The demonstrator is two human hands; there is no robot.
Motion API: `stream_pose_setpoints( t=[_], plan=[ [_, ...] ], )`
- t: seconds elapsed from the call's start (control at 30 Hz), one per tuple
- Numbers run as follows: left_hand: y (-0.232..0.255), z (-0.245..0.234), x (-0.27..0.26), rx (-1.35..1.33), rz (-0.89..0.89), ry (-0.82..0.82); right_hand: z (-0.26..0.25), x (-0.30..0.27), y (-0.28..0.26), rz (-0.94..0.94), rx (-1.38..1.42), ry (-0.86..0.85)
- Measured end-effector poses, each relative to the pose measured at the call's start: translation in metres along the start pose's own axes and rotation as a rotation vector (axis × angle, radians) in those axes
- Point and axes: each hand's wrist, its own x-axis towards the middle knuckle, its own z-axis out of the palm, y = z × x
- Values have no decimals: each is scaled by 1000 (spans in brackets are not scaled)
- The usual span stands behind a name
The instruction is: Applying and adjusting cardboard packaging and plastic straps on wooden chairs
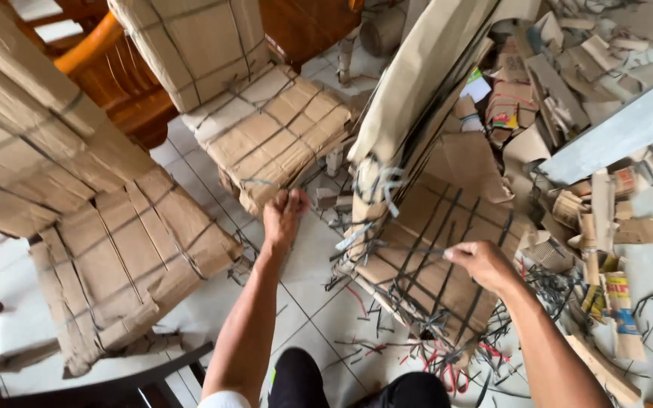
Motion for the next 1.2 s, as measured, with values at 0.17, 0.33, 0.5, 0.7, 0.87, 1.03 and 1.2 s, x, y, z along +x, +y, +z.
stream_pose_setpoints(
  t=[0.17, 0.33, 0.5, 0.7, 0.87, 1.03, 1.2],
  plan=[
    [22, -7, 5, -110, -100, -39, -37, -38, -30, 80, 712, -184],
    [131, -17, 19, -134, -71, -54, -58, -48, -59, 81, 887, -83],
    [154, -17, 28, 148, 85, -207, -77, -84, -125, -64, 873, 88],
    [232, -26, 50, 235, 168, -347, -97, -97, -178, -134, 877, 215],
    [276, -20, 47, 173, 223, -507, -121, -123, -231, -236, 893, 267],
    [292, 12, 55, 178, 399, -613, -146, -130, -270, -335, 898, 251],
    [318, 46, 40, 126, 430, -678, -169, -131, -297, -456, 798, 170]
  ],
)
